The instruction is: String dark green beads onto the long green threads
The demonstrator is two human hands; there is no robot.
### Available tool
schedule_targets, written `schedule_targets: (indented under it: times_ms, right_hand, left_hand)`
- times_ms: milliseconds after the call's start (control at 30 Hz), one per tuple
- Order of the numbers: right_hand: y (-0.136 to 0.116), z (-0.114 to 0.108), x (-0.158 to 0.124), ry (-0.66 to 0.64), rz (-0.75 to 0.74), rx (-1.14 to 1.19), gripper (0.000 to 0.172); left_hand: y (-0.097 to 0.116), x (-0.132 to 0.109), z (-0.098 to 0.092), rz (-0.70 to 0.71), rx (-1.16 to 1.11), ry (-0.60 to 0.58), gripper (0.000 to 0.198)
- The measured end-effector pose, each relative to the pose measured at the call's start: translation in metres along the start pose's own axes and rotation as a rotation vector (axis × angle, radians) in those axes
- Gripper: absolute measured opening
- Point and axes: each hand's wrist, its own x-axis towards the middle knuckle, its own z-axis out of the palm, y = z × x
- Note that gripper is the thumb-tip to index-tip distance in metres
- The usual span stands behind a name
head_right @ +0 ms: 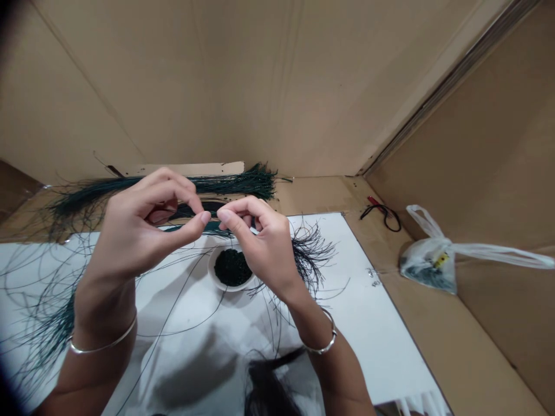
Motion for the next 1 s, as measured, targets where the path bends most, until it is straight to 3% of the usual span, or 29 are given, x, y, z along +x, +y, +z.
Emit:
schedule_targets:
  times_ms: [167,400,633,833,933,1000]
  right_hand:
    - [-0.003,-0.002,-0.002,-0.009,-0.008,0.006,0.015]
    - [-0.005,-0.005,-0.003,-0.014,-0.019,-0.009,0.016]
    - [-0.006,-0.009,-0.003,-0.031,-0.023,0.005,0.016]
    - [-0.003,-0.005,0.001,-0.071,-0.038,0.013,0.014]
    - [-0.013,-0.009,-0.004,-0.008,-0.105,-0.061,0.006]
    - [-0.028,-0.017,-0.014,0.062,-0.083,-0.035,0.01]
  left_hand:
    - [-0.003,-0.001,-0.004,0.031,-0.023,-0.068,0.011]
    - [-0.002,-0.001,-0.006,0.018,-0.042,-0.052,0.002]
    - [-0.004,0.0,-0.007,0.005,-0.04,-0.057,0.016]
    - [-0.004,0.001,-0.007,0.031,-0.036,-0.091,0.005]
    - [-0.003,0.001,-0.007,0.039,-0.068,-0.055,0.006]
    - [-0.002,0.001,-0.007,0.02,-0.104,-0.011,0.007]
